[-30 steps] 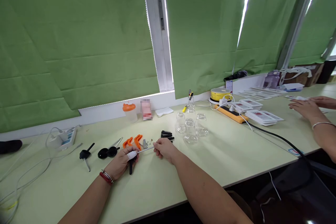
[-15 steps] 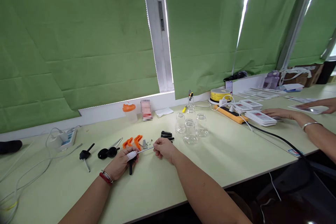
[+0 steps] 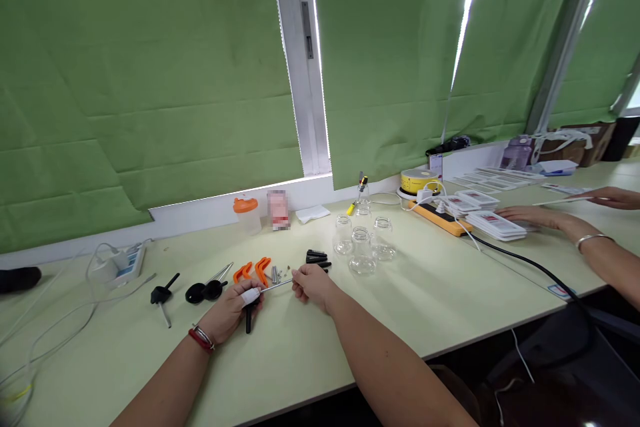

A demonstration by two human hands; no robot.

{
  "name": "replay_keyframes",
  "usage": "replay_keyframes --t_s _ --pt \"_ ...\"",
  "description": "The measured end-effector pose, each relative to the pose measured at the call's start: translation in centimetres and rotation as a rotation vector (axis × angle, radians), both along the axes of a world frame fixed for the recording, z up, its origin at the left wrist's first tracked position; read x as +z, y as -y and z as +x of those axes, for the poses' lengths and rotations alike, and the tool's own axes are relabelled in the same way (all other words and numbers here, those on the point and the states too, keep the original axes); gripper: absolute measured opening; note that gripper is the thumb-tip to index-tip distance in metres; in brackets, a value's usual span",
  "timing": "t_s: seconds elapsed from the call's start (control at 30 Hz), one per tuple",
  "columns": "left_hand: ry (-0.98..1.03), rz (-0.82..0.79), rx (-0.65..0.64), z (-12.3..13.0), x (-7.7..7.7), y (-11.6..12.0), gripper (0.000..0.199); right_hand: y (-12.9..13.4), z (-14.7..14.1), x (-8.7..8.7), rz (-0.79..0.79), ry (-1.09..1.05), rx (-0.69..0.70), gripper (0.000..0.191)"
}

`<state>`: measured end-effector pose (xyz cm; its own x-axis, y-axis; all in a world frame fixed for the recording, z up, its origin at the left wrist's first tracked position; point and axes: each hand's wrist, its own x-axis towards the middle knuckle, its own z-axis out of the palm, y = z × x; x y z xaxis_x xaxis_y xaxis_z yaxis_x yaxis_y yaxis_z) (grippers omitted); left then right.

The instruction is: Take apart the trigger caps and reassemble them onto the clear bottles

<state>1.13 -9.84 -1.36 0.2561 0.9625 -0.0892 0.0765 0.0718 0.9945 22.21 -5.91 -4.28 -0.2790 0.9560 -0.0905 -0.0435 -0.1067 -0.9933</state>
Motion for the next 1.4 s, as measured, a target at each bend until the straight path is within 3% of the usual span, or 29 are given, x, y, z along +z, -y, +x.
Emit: replay_keyframes --t_s 0.2,0.57,0.83,1.13,1.4 --pt "-0.007 0.006 0.001 -0.05 -0.07 -0.09 0.019 0.18 -0.03 0.21 0.014 -0.019 0.006 0.015" --pt "-0.015 0.005 -0.006 -0.04 -0.05 -0.09 0.019 0.08 -0.13 0.11 -0.003 0.000 0.000 0.028" --pt "0.001 0.003 -0.015 -0.27 -0.44 -0.33 0.019 -0.15 0.10 -0.20 0.014 -0.038 0.012 0.013" --pt "-0.092 0.054 -0.026 -0.50 -0.69 -0.41 0.026 -0.38 0.00 -0.64 0.009 -0.011 -0.004 0.021" --pt "-0.032 0.057 -0.062 -0.86 -0.84 -0.37 0.031 -0.50 0.08 -0.55 -0.011 -0.022 0.007 0.023"
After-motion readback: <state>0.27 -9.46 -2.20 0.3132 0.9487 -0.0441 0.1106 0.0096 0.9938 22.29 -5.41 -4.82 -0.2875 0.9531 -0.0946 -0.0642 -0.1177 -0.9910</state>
